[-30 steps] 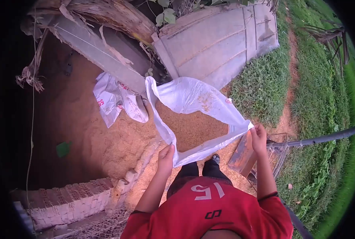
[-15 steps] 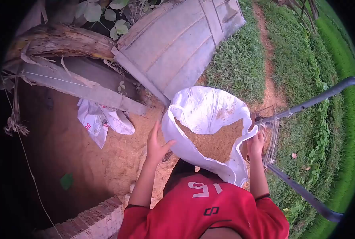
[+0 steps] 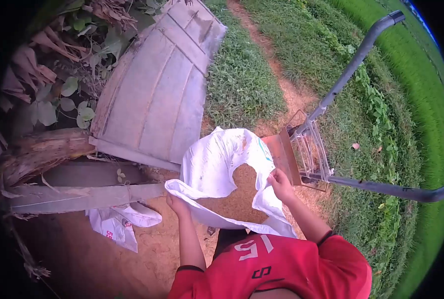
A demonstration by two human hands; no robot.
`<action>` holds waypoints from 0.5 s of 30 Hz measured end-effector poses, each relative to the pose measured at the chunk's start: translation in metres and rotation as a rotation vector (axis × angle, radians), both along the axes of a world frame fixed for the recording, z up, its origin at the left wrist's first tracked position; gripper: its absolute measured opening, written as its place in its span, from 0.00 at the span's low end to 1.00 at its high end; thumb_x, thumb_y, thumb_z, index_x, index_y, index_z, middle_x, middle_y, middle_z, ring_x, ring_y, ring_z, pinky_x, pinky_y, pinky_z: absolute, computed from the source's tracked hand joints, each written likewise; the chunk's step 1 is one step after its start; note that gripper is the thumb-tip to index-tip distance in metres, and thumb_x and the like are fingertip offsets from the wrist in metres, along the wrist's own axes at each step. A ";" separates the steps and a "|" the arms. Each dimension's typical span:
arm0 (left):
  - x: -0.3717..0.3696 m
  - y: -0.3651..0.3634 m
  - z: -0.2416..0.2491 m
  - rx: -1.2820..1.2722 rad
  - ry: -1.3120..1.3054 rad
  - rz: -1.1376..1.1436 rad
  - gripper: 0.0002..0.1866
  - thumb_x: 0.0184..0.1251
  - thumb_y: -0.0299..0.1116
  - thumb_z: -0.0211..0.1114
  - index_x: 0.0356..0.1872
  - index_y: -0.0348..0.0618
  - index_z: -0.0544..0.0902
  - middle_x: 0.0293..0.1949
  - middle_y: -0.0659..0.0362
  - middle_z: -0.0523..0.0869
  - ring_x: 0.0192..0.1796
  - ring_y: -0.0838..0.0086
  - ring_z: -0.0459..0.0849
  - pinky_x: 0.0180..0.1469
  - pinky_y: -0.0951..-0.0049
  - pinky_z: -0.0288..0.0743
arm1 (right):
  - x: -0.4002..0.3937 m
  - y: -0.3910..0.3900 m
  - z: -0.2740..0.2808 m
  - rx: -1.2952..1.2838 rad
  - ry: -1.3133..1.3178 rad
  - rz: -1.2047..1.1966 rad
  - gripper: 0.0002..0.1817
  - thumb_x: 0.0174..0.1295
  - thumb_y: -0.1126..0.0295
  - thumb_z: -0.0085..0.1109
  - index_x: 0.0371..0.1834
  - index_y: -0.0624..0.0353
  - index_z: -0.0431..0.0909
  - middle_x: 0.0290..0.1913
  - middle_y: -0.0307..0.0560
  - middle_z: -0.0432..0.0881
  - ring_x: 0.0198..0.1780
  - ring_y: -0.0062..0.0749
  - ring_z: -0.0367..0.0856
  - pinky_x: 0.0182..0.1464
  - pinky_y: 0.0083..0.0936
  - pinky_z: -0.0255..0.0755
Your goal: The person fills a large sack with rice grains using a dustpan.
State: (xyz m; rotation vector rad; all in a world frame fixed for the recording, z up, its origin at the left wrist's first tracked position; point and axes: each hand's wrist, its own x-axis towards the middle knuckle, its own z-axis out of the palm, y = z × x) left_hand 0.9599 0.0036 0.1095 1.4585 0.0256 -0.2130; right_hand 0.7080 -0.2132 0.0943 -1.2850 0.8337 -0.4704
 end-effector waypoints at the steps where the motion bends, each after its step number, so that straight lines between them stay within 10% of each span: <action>1: 0.013 0.013 0.002 0.007 0.009 0.010 0.14 0.63 0.37 0.45 0.34 0.35 0.73 0.32 0.59 0.76 0.33 0.74 0.75 0.35 0.75 0.69 | 0.006 0.003 0.003 0.000 -0.037 -0.033 0.03 0.58 0.74 0.46 0.28 0.59 0.63 0.23 0.33 0.67 0.27 0.13 0.65 0.29 0.13 0.61; 15: -0.034 -0.081 0.108 -0.075 0.171 -0.257 0.09 0.59 0.33 0.48 0.32 0.39 0.73 0.29 0.60 0.75 0.32 0.74 0.76 0.34 0.72 0.71 | -0.041 -0.081 0.087 -0.029 -0.240 -0.735 0.06 0.60 0.72 0.41 0.26 0.58 0.63 0.23 0.33 0.67 0.24 0.12 0.63 0.26 0.13 0.58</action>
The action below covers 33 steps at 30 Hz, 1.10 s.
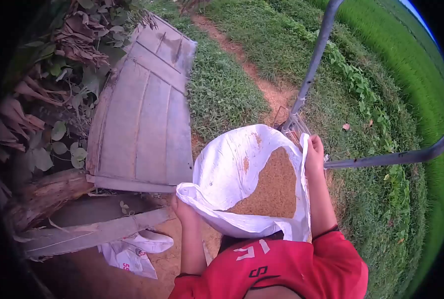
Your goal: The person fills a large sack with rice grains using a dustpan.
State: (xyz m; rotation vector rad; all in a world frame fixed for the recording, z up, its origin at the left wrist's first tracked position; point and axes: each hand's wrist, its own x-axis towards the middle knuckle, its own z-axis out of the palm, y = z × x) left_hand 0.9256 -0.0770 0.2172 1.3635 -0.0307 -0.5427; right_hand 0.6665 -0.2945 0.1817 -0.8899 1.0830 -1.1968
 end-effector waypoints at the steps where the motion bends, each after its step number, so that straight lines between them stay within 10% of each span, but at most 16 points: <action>1: -0.006 -0.009 0.007 0.001 0.000 -0.017 0.09 0.59 0.33 0.48 0.32 0.39 0.73 0.29 0.60 0.75 0.32 0.74 0.76 0.34 0.72 0.71 | -0.006 -0.009 0.012 0.006 -0.049 -0.010 0.06 0.60 0.72 0.41 0.26 0.57 0.63 0.23 0.33 0.67 0.24 0.12 0.62 0.26 0.12 0.57; 13: -0.089 -0.090 -0.044 0.021 0.061 -0.334 0.09 0.59 0.31 0.51 0.38 0.39 0.72 0.33 0.59 0.76 0.35 0.74 0.76 0.38 0.72 0.72 | -0.138 -0.114 0.009 -0.023 0.235 -0.101 0.07 0.60 0.70 0.42 0.27 0.59 0.63 0.20 0.34 0.64 0.25 0.13 0.61 0.26 0.14 0.58; 15: -0.092 -0.097 -0.069 0.066 0.105 -0.412 0.13 0.65 0.37 0.45 0.31 0.39 0.73 0.29 0.62 0.76 0.33 0.80 0.74 0.36 0.78 0.68 | -0.144 -0.119 0.008 -0.263 0.744 -0.037 0.08 0.59 0.69 0.44 0.27 0.61 0.64 0.20 0.35 0.66 0.24 0.16 0.62 0.26 0.17 0.60; 23: -0.019 -0.046 -0.134 0.284 -0.058 -0.167 0.16 0.64 0.37 0.42 0.34 0.33 0.73 0.32 0.58 0.77 0.35 0.75 0.75 0.38 0.76 0.69 | -0.128 -0.129 -0.022 0.041 0.398 -0.139 0.10 0.59 0.66 0.44 0.30 0.63 0.67 0.22 0.38 0.69 0.25 0.19 0.66 0.27 0.19 0.62; 33: -0.063 -0.061 -0.054 0.119 -0.004 -0.442 0.11 0.61 0.36 0.47 0.34 0.39 0.72 0.31 0.60 0.75 0.34 0.74 0.76 0.37 0.73 0.71 | -0.116 -0.160 -0.052 0.119 0.400 -0.159 0.09 0.59 0.65 0.43 0.31 0.60 0.68 0.22 0.39 0.71 0.22 0.20 0.69 0.24 0.18 0.63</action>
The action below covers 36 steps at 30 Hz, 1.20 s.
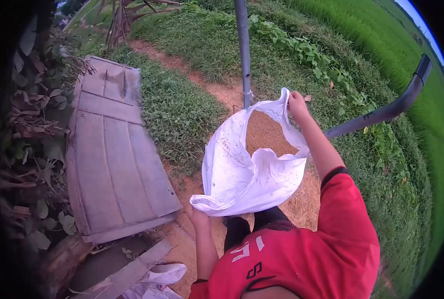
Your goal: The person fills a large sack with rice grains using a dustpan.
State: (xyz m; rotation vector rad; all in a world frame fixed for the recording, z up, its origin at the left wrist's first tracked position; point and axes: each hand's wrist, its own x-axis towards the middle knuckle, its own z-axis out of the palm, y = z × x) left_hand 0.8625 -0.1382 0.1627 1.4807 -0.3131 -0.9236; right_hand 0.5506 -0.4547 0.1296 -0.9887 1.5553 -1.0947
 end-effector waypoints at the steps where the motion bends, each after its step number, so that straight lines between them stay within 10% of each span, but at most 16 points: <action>1: -0.006 -0.009 -0.001 0.008 0.010 0.006 0.10 0.61 0.35 0.47 0.33 0.39 0.72 0.31 0.60 0.75 0.33 0.74 0.76 0.36 0.74 0.70 | -0.006 -0.015 -0.013 -0.034 0.086 0.016 0.10 0.58 0.65 0.44 0.31 0.61 0.68 0.22 0.41 0.71 0.23 0.22 0.70 0.25 0.20 0.64; 5: -0.021 -0.034 0.001 0.062 -0.008 -0.037 0.14 0.64 0.39 0.45 0.32 0.38 0.73 0.30 0.60 0.76 0.32 0.76 0.75 0.36 0.76 0.69 | -0.006 -0.037 -0.005 -0.173 0.582 0.107 0.11 0.55 0.65 0.48 0.33 0.64 0.71 0.29 0.52 0.76 0.31 0.38 0.75 0.35 0.30 0.67; 14: -0.019 -0.062 -0.021 0.278 -0.306 -0.529 0.21 0.66 0.41 0.41 0.27 0.34 0.75 0.25 0.66 0.74 0.27 0.84 0.66 0.29 0.80 0.61 | 0.000 0.015 -0.014 -0.100 0.299 0.183 0.15 0.56 0.67 0.47 0.42 0.65 0.72 0.37 0.54 0.77 0.39 0.42 0.76 0.43 0.27 0.67; 19: 0.005 -0.024 -0.036 0.007 -0.059 -0.237 0.21 0.65 0.45 0.42 0.42 0.33 0.72 0.39 0.58 0.75 0.43 0.77 0.72 0.45 0.76 0.64 | 0.009 0.089 0.066 -0.846 0.717 0.087 0.11 0.54 0.75 0.50 0.40 0.65 0.71 0.34 0.49 0.78 0.41 0.33 0.76 0.44 0.25 0.67; 22: 0.019 -0.005 -0.028 0.107 -0.284 -0.179 0.22 0.65 0.44 0.43 0.46 0.33 0.69 0.43 0.57 0.74 0.45 0.76 0.71 0.47 0.76 0.64 | 0.032 0.147 0.089 -0.514 0.343 0.479 0.10 0.47 0.77 0.56 0.35 0.62 0.73 0.34 0.46 0.77 0.42 0.33 0.75 0.45 0.28 0.67; 27: 0.039 0.015 -0.028 -0.133 -0.204 -0.319 0.17 0.62 0.39 0.49 0.44 0.34 0.71 0.41 0.59 0.75 0.43 0.78 0.71 0.46 0.77 0.64 | 0.078 0.179 0.030 -0.691 0.668 0.652 0.14 0.46 0.68 0.57 0.37 0.58 0.74 0.37 0.46 0.75 0.41 0.39 0.73 0.45 0.37 0.64; 29: 0.032 0.022 -0.011 -0.159 -0.195 -0.299 0.14 0.58 0.35 0.54 0.41 0.35 0.74 0.37 0.61 0.77 0.41 0.80 0.72 0.45 0.79 0.64 | 0.082 0.178 0.005 -0.178 1.293 0.575 0.09 0.48 0.71 0.51 0.34 0.56 0.76 0.38 0.47 0.75 0.43 0.36 0.73 0.48 0.49 0.57; 32: 0.044 0.032 0.009 -0.062 -0.418 -0.550 0.13 0.54 0.30 0.59 0.39 0.35 0.75 0.36 0.60 0.78 0.39 0.80 0.74 0.43 0.78 0.66 | 0.071 0.181 0.013 0.073 1.360 0.780 0.08 0.47 0.70 0.53 0.32 0.52 0.76 0.36 0.41 0.75 0.39 0.36 0.74 0.49 0.54 0.53; 36: 0.064 0.047 0.012 -0.013 -0.501 -0.425 0.10 0.49 0.28 0.62 0.33 0.33 0.76 0.30 0.62 0.78 0.34 0.80 0.74 0.38 0.79 0.67 | 0.022 0.230 0.037 -0.346 1.331 0.733 0.08 0.45 0.75 0.48 0.22 0.52 0.78 0.40 0.40 0.73 0.49 0.31 0.68 0.56 0.63 0.40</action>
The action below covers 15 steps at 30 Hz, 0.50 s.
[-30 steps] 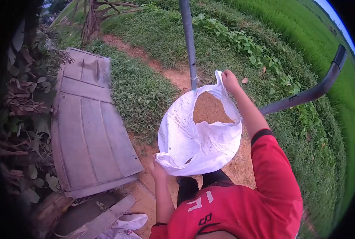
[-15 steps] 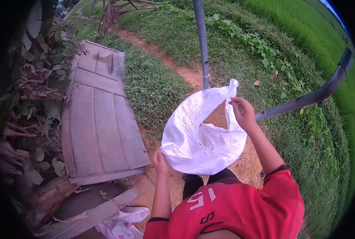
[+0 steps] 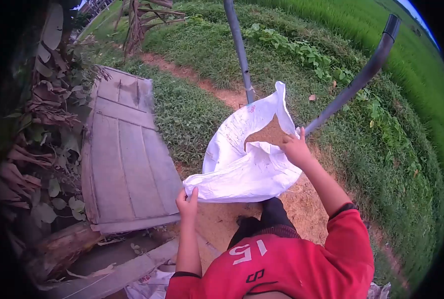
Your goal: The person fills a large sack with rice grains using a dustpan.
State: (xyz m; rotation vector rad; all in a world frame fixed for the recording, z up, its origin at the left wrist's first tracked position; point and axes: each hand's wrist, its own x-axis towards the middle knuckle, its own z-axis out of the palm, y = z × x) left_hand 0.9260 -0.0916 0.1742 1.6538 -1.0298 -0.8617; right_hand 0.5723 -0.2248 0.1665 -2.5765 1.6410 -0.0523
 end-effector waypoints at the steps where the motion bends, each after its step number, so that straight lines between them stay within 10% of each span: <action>1: 0.005 0.005 -0.006 -0.067 -0.065 0.017 0.09 0.49 0.28 0.62 0.31 0.33 0.75 0.28 0.62 0.76 0.32 0.80 0.73 0.36 0.79 0.66 | -0.015 0.012 0.006 -0.072 -0.047 -0.023 0.07 0.44 0.75 0.49 0.21 0.51 0.78 0.43 0.40 0.72 0.52 0.32 0.66 0.56 0.64 0.38; 15: -0.032 0.063 0.021 -0.202 -0.237 0.039 0.22 0.45 0.30 0.64 0.43 0.39 0.66 0.40 0.56 0.73 0.44 0.70 0.71 0.44 0.70 0.64 | -0.154 0.068 0.031 -0.307 -0.533 -0.378 0.14 0.37 0.81 0.57 0.31 0.56 0.77 0.51 0.51 0.68 0.58 0.47 0.61 0.57 0.35 0.57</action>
